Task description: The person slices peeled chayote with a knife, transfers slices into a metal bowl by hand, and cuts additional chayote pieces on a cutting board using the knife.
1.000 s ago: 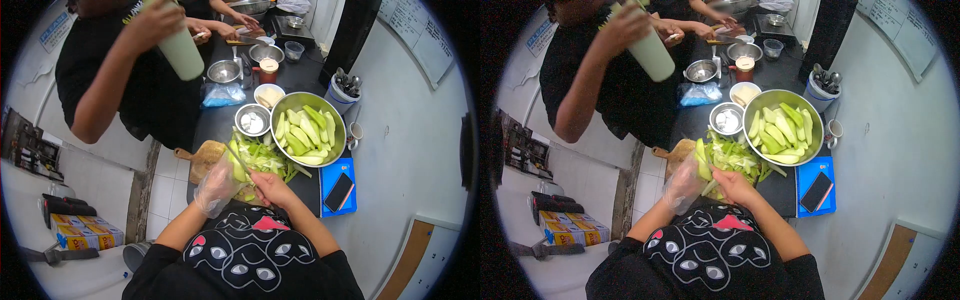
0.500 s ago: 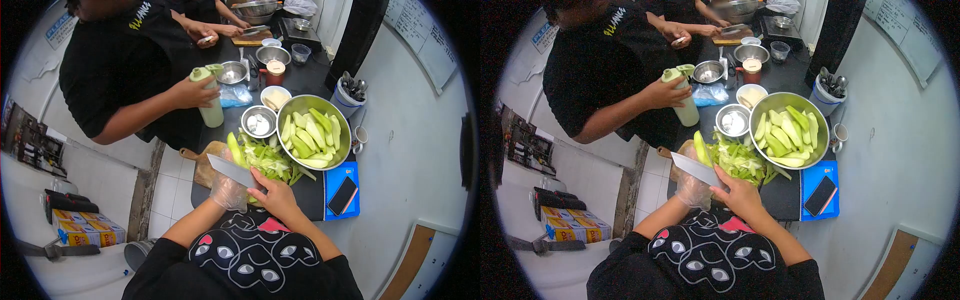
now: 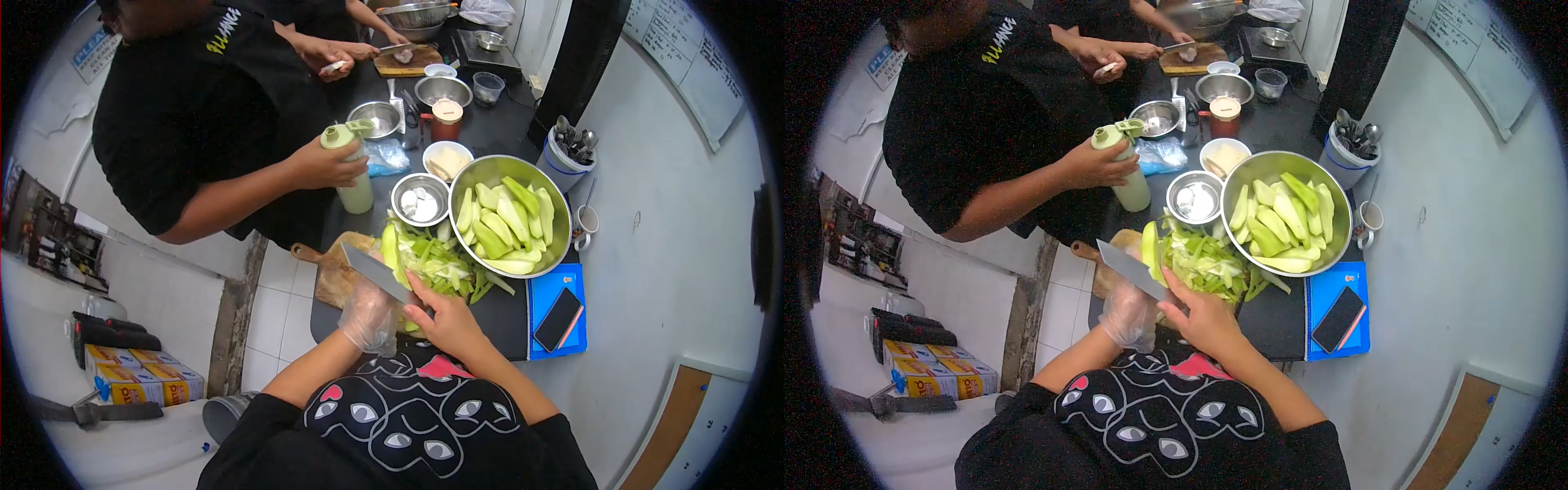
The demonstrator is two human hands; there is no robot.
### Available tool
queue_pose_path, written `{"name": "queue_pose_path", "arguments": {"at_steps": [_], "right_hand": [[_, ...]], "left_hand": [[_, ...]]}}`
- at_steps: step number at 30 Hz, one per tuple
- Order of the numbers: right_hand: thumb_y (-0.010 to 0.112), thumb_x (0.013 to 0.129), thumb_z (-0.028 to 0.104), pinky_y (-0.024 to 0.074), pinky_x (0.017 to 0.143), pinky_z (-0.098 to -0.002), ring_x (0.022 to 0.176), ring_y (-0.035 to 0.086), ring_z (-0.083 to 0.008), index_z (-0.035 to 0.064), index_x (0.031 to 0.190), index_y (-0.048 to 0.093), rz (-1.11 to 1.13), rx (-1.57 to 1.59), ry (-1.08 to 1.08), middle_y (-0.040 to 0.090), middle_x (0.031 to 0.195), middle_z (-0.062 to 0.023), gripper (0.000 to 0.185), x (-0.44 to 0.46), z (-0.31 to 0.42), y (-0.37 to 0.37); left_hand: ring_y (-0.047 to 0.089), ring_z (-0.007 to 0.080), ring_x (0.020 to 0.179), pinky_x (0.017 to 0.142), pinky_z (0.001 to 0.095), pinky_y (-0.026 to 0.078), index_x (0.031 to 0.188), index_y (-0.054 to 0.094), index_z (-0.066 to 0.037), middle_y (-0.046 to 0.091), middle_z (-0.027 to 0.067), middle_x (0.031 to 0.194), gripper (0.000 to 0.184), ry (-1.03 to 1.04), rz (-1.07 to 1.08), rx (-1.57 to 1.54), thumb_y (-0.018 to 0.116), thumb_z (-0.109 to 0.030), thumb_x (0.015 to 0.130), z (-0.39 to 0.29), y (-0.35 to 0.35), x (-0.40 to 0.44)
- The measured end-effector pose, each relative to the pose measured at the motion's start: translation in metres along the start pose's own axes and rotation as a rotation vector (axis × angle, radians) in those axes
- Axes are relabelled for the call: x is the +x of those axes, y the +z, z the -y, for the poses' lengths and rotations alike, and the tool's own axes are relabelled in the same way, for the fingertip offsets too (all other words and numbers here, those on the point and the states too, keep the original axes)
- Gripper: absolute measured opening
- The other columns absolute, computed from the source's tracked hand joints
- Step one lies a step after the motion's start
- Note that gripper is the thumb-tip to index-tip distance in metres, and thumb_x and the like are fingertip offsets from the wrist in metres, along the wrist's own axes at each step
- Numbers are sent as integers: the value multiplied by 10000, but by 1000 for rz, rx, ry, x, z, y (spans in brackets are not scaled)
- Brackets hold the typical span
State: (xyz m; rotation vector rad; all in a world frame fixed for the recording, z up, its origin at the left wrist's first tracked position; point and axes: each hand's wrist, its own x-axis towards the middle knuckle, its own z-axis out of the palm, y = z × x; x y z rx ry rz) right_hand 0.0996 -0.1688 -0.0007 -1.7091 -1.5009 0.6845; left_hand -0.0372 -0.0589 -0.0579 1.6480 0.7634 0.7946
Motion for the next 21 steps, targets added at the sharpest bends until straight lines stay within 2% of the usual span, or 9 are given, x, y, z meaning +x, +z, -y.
{"name": "queue_pose_path", "arguments": {"at_steps": [1, 3, 6, 7, 10, 15, 18, 19, 21], "right_hand": [[603, 870, 399, 494, 668, -447, 728, 631, -398, 221, 1404, 418, -2, -6, 0, 638, 757, -218, 592, 0, 0, -1], [608, 866, 402, 496, 673, -440, 733, 636, -391, 224, 1403, 421, -9, -20, 7, 642, 764, -215, 596, -2, 0, -3], [616, 859, 409, 494, 661, -439, 717, 636, -384, 226, 1410, 409, 3, -63, 49, 644, 766, -207, 616, -1, 6, -5], [618, 858, 413, 494, 657, -440, 713, 636, -381, 226, 1414, 402, -4, -75, 47, 644, 768, -205, 625, -1, 8, -6], [615, 858, 420, 492, 647, -444, 704, 635, -376, 226, 1425, 382, -29, -89, 32, 645, 776, -200, 643, 0, 10, -5], [588, 877, 410, 489, 644, -455, 706, 635, -383, 235, 1427, 378, -137, -5, 72, 642, 773, -205, 613, 13, 1, -8], [577, 885, 397, 488, 647, -460, 709, 635, -388, 246, 1426, 378, -41, 53, 53, 641, 777, -209, 596, 4, 2, -6], [639, 862, 301, 494, 711, -378, 751, 637, -338, 170, 1396, 430, 18, 29, 84, 647, 826, -172, 588, 0, 9, -8], [643, 860, 300, 493, 702, -373, 745, 636, -335, 187, 1393, 436, 68, -10, 107, 650, 825, -161, 583, -6, 14, -13]], "left_hand": [[553, 143, 906, 782, 282, 464, 1122, 528, -27, 578, 51, 996, 372, 105, -28, 96, 484, -367, 978, -11, -1, -1], [555, 139, 910, 783, 282, 467, 1124, 524, -40, 576, 42, 1005, 354, 61, -45, -73, 479, -361, 981, -15, 0, 1], [565, 157, 937, 804, 301, 483, 1167, 495, -64, 559, 51, 1048, 328, -268, 12, -679, 507, -322, 966, 2, 7, 6], [573, 179, 959, 821, 318, 496, 1205, 472, -76, 547, 63, 1083, 347, -294, 40, -760, 535, -300, 948, 5, 7, 5], [576, 194, 994, 836, 327, 504, 1237, 457, -81, 539, 80, 1118, 368, -207, 139, -518, 527, -298, 947, -1, 0, 4], [558, 126, 900, 768, 284, 482, 1149, 498, -48, 559, 42, 1017, 332, -209, 25, -336, 469, -332, 980, -43, 19, -3], [556, 130, 892, 764, 283, 479, 1148, 496, -48, 556, 44, 1006, 361, -145, 46, -248, 477, -361, 970, -41, 13, -4], [553, 130, 893, 767, 281, 476, 1146, 499, -45, 555, 44, 1005, 368, -165, 54, -217, 496, -363, 961, -32, 3, -3], [551, 136, 897, 771, 277, 470, 1153, 505, -39, 553, 46, 1005, 334, -113, 30, -230, 539, -297, 942, -36, -6, 2]]}}
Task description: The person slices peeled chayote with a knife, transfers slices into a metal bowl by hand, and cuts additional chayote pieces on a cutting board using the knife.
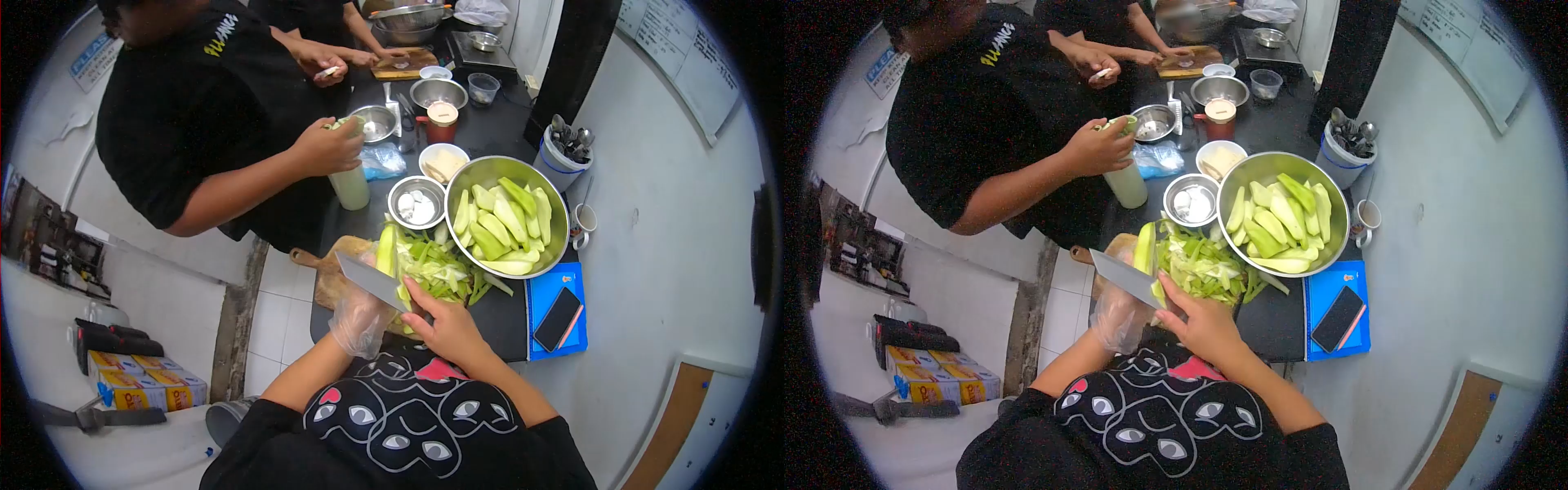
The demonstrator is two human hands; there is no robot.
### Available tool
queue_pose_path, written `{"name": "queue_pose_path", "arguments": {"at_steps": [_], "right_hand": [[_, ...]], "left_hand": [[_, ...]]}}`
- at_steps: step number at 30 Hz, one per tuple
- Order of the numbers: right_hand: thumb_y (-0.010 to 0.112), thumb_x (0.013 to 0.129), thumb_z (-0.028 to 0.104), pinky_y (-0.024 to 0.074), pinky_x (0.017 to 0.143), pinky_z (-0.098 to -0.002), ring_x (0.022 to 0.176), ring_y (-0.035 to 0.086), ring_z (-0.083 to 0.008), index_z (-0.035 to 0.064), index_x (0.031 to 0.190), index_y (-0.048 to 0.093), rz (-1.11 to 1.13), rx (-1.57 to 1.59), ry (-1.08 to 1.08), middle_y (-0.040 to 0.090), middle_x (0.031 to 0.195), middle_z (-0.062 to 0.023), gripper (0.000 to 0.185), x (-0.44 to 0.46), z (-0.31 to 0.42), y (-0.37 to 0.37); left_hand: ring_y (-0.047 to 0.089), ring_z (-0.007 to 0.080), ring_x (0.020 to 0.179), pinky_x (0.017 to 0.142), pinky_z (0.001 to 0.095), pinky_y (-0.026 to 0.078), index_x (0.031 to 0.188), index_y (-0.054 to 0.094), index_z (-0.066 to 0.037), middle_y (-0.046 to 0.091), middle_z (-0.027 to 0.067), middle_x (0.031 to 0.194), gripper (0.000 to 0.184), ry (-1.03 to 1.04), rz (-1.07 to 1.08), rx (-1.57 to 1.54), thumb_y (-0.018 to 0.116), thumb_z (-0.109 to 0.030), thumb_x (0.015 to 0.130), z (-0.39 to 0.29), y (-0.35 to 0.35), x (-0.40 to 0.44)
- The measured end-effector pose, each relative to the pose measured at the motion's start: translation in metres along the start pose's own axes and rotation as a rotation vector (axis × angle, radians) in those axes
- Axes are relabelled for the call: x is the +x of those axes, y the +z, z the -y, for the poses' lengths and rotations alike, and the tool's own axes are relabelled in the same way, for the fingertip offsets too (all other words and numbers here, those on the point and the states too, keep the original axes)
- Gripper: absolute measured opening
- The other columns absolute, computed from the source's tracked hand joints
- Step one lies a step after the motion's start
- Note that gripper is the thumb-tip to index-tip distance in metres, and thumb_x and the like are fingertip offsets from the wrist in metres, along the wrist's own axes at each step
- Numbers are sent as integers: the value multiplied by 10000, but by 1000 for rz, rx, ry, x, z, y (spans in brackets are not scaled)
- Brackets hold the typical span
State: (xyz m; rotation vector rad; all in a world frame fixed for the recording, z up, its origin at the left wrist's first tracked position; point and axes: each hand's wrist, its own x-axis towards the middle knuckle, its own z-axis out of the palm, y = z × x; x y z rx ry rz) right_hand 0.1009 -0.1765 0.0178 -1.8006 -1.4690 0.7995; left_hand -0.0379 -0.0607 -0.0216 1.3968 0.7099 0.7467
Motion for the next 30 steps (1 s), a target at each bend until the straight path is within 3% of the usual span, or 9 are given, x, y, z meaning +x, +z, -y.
{"name": "queue_pose_path", "arguments": {"at_steps": [1, 3, 9, 11, 16, 18, 24, 28, 30], "right_hand": [[645, 858, 299, 493, 698, -371, 742, 636, -334, 195, 1392, 439, 27, -20, 11, 651, 824, -156, 581, -3, 0, -3], [653, 850, 309, 496, 681, -371, 729, 636, -324, 217, 1391, 442, 17, -60, -3, 654, 816, -131, 588, -8, -3, -4], [649, 843, 345, 496, 646, -394, 691, 629, -319, 232, 1400, 429, -39, -128, -52, 638, 760, -127, 609, -7, -2, -3], [618, 857, 394, 499, 634, -421, 681, 629, -341, 239, 1412, 408, -59, -131, -83, 623, 722, -163, 613, -3, 2, -2], [618, 857, 401, 490, 608, -428, 657, 627, -343, 216, 1433, 375, -120, -115, -87, 620, 708, -158, 652, 1, 2, -1], [629, 853, 378, 486, 610, -414, 654, 623, -337, 199, 1434, 373, -127, -79, -81, 621, 716, -157, 660, 2, 1, 1], [642, 857, 309, 483, 649, -377, 675, 623, -332, 139, 1428, 379, -106, 1, -19, 638, 782, -181, 652, 7, -1, 4], [612, 891, 307, 498, 659, -343, 658, 637, -276, 121, 1425, 382, -164, 44, -96, 664, 793, -161, 610, 13, -10, 12], [593, 907, 340, 487, 615, -350, 606, 621, -244, 150, 1421, 395, -203, 183, -122, 642, 729, -139, 583, 20, -27, 27]], "left_hand": [[552, 143, 900, 772, 275, 467, 1161, 509, -35, 551, 49, 1006, 305, 75, -16, -42, 563, -229, 933, -11, 0, 3], [554, 147, 905, 770, 277, 469, 1170, 514, -39, 555, 55, 1016, 282, 619, -45, 848, 539, -214, 949, -34, -6, 6], [561, 137, 944, 798, 291, 481, 1205, 511, -61, 565, 65, 1082, 316, -257, -29, -681, 488, -288, 986, -12, 13, 0], [569, 139, 944, 806, 289, 485, 1205, 512, -59, 570, 63, 1077, 303, -251, -24, -619, 510, -258, 977, -4, 15, -9], [572, 200, 961, 827, 334, 476, 1208, 497, -28, 569, 92, 1074, 382, 379, 140, 604, 588, -206, 883, 4, 0, -18], [556, 320, 1001, 849, 413, 450, 1238, 460, 16, 558, 156, 1079, 626, 256, 232, 555, 753, -89, 695, 3, -3, -16], [581, 202, 972, 822, 330, 479, 1214, 502, -26, 582, 90, 1081, 467, 432, 38, 582, 687, -135, 799, -21, 24, -14], [583, 253, 956, 823, 384, 475, 1207, 498, -13, 576, 116, 1081, 521, 14, -50, -41, 716, -139, 751, 26, 23, -4], [578, 264, 921, 794, 388, 475, 1203, 497, -15, 571, 116, 1040, 516, 176, -28, 317, 716, -158, 758, 25, 18, -6]]}}
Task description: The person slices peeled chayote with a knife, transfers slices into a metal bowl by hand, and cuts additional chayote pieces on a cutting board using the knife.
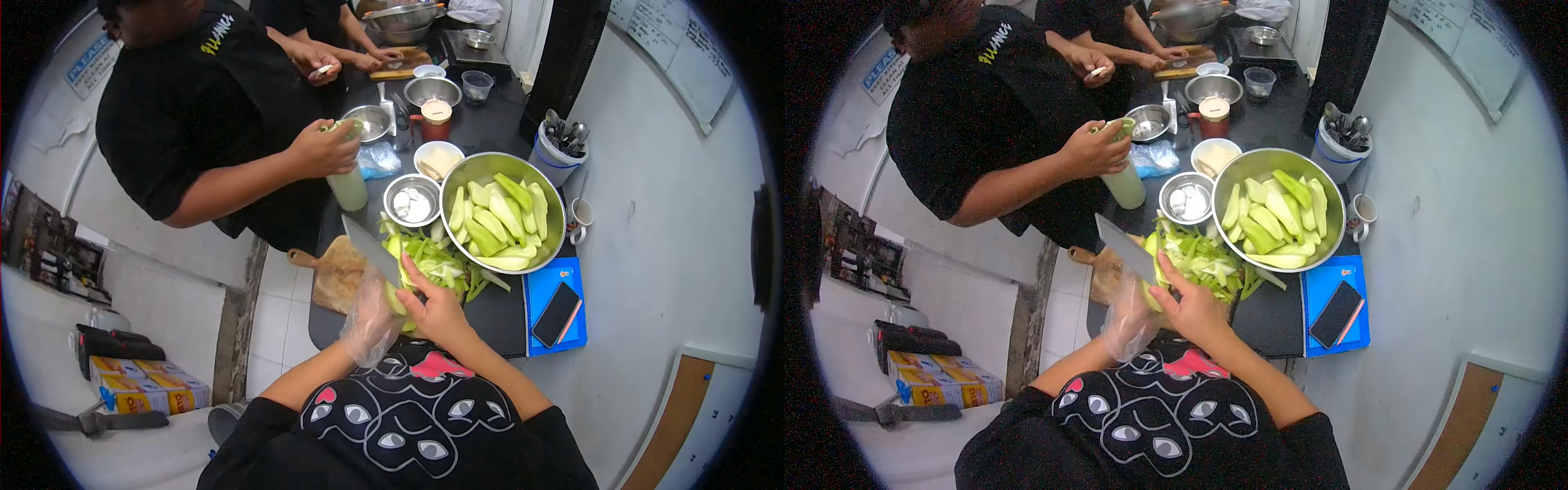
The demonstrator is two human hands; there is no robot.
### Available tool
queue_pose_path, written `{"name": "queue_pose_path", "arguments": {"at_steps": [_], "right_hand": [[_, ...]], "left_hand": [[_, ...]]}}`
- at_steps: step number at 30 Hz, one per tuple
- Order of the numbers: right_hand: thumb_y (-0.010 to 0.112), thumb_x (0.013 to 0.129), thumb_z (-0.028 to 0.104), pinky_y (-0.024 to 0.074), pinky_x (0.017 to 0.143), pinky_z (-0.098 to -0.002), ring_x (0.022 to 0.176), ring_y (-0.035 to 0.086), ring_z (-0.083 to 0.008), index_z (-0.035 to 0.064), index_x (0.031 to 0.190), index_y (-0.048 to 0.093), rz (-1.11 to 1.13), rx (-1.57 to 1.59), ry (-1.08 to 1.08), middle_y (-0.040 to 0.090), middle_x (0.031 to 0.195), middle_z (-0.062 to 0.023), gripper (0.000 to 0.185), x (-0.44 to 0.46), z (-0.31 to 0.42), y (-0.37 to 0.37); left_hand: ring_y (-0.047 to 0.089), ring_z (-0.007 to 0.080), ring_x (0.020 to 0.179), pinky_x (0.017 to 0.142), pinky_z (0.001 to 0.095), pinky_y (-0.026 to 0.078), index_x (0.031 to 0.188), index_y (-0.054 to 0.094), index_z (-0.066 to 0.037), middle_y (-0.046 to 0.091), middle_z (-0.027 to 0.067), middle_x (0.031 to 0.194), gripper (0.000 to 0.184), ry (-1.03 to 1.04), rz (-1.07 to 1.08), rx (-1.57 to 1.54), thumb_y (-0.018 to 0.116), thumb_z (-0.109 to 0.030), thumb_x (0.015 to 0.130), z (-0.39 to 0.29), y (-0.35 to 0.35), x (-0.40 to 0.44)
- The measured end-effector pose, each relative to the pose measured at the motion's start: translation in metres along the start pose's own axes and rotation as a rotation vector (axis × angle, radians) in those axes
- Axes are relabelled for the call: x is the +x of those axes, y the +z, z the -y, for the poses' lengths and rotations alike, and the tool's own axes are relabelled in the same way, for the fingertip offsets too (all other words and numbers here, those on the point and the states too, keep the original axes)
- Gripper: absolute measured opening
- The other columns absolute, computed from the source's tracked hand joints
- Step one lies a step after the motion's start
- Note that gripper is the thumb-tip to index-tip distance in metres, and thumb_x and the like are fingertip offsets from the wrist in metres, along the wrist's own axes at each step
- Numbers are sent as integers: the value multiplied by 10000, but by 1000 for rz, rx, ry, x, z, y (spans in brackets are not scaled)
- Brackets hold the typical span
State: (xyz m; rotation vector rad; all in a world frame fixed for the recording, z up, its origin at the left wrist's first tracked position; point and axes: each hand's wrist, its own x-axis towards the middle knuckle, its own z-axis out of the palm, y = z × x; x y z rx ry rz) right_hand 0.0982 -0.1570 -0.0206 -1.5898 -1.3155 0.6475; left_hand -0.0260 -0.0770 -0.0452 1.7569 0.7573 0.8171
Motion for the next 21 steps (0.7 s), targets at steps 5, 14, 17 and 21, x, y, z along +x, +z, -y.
{"name": "queue_pose_path", "arguments": {"at_steps": [5, 14, 17, 21], "right_hand": [[554, 938, 368, 438, 495, -305, 499, 520, -109, 197, 1410, 423, 242, 685, 614, 557, 593, -38, 519, 14, 3, -26], [586, 889, 403, 476, 585, -412, 624, 609, -314, 235, 1387, 445, 182, -253, 69, 605, 693, -165, 544, -5, 14, -30], [585, 875, 428, 493, 622, -449, 669, 630, -368, 259, 1387, 440, 203, -380, 101, 635, 735, -181, 558, -4, 18, -30], [570, 879, 439, 494, 599, -437, 637, 619, -350, 274, 1404, 413, 133, -439, 44, 617, 694, -157, 573, 1, 20, -26]], "left_hand": [[498, 167, 633, 565, 293, 400, 1145, 526, -63, 515, 36, 747, 376, -298, 148, -864, 584, -329, 886, -9, -5, 8], [472, 140, 600, 523, 275, 355, 1058, 541, -88, 502, 24, 710, 310, -697, -58, -1246, 524, -363, 915, 1, -14, 11], [538, 186, 710, 601, 305, 424, 1035, 533, -54, 547, 66, 819, 239, -295, 97, -309, 618, -185, 855, 6, -26, 3], [564, 287, 845, 736, 390, 461, 1089, 508, -26, 549, 127, 940, 365, 252, 89, 365, 679, -22, 767, -39, -28, 0]]}}
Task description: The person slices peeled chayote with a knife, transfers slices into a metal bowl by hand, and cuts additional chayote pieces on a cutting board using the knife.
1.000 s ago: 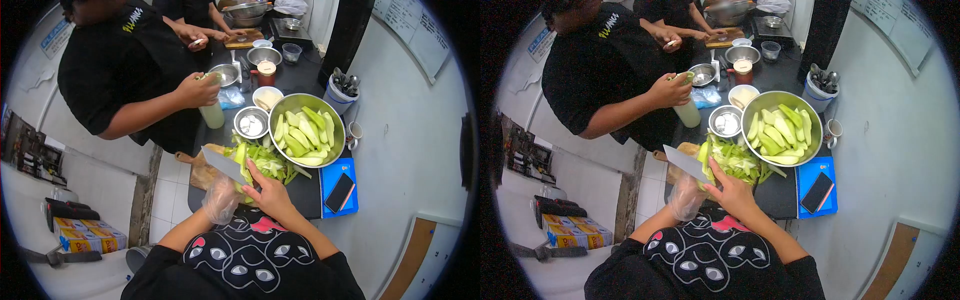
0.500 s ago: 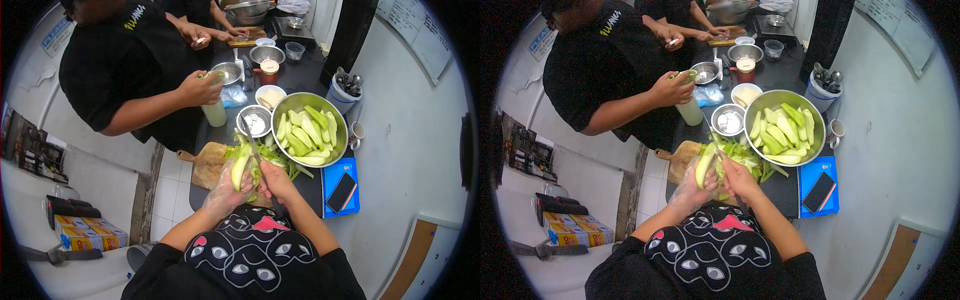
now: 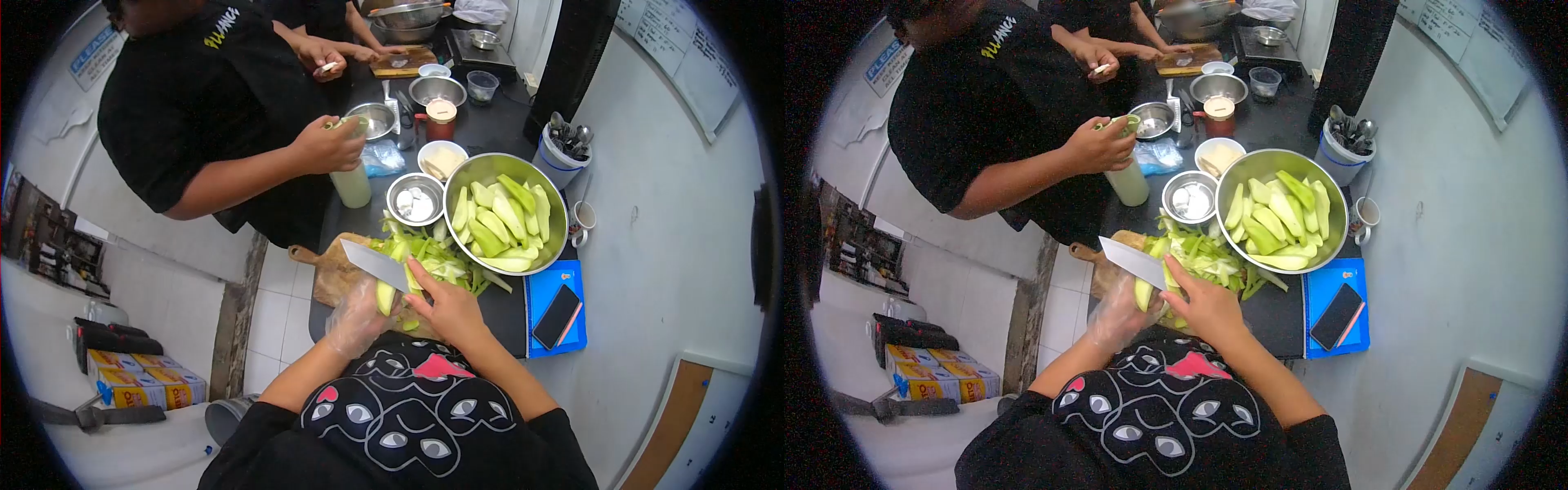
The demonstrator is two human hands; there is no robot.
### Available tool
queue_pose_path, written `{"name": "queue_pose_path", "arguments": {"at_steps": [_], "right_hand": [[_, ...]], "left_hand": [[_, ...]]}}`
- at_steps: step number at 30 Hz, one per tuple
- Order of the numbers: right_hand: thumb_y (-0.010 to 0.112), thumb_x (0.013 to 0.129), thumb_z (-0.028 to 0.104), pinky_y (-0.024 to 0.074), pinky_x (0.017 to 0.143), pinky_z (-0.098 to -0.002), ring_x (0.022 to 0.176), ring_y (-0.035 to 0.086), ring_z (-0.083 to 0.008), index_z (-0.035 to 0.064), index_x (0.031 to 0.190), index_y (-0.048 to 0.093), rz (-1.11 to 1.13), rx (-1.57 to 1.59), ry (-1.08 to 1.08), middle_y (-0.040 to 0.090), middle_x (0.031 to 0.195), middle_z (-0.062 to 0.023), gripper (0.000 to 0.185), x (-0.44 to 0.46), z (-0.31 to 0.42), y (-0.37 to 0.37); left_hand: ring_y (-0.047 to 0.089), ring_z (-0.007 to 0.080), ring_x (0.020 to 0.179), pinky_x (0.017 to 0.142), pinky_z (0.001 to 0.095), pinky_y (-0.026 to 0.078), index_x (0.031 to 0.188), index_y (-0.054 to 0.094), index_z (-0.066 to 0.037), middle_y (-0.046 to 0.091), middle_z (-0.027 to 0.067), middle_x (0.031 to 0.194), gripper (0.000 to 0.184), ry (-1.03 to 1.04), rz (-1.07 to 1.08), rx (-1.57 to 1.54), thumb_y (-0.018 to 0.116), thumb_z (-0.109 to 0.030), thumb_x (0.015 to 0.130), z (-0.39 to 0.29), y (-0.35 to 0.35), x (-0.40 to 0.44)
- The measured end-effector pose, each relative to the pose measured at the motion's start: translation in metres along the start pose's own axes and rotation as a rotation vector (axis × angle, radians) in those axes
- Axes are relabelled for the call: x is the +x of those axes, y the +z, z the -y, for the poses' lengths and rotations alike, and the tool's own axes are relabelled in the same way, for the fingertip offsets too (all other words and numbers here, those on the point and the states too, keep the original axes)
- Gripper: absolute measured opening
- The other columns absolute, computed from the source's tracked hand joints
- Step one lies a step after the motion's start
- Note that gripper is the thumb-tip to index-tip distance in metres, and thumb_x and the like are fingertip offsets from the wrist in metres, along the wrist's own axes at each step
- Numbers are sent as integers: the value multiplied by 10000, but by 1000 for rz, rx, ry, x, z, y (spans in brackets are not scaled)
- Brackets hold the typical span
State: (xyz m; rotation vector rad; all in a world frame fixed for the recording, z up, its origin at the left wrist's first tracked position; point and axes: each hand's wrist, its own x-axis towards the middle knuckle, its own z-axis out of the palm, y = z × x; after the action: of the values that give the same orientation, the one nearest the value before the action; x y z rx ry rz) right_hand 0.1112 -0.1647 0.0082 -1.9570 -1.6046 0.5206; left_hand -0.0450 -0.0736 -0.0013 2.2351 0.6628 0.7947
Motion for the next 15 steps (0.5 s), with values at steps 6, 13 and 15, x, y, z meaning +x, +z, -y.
{"name": "queue_pose_path", "arguments": {"at_steps": [6, 13, 15], "right_hand": [[551, 908, 411, 483, 524, -408, 563, 600, -265, 282, 1422, 391, -296, -152, -67, 579, 633, -98, 553, 14, -18, 15], [550, 950, 299, 493, 684, -270, 734, 575, -96, 237, 1467, 320, 360, 793, 504, 646, 911, -72, 569, 14, -17, -33], [599, 918, 308, 483, 728, -254, 773, 577, -89, 236, 1471, 308, 290, 769, 344, 640, 1018, -88, 629, 11, -23, -23]], "left_hand": [[555, 356, 983, 842, 385, 456, 1214, 474, -10, 539, 182, 1050, 471, -161, 182, -65, 664, -70, 787, -9, -7, 1], [567, 267, 1052, 916, 350, 441, 1321, 427, -13, 569, 152, 1151, 645, -182, 101, -413, 736, -78, 758, 18, -6, 5], [556, 216, 1088, 931, 341, 441, 1311, 453, -12, 563, 139, 1218, 621, -530, 83, -1079, 745, -101, 771, 29, -3, -2]]}}
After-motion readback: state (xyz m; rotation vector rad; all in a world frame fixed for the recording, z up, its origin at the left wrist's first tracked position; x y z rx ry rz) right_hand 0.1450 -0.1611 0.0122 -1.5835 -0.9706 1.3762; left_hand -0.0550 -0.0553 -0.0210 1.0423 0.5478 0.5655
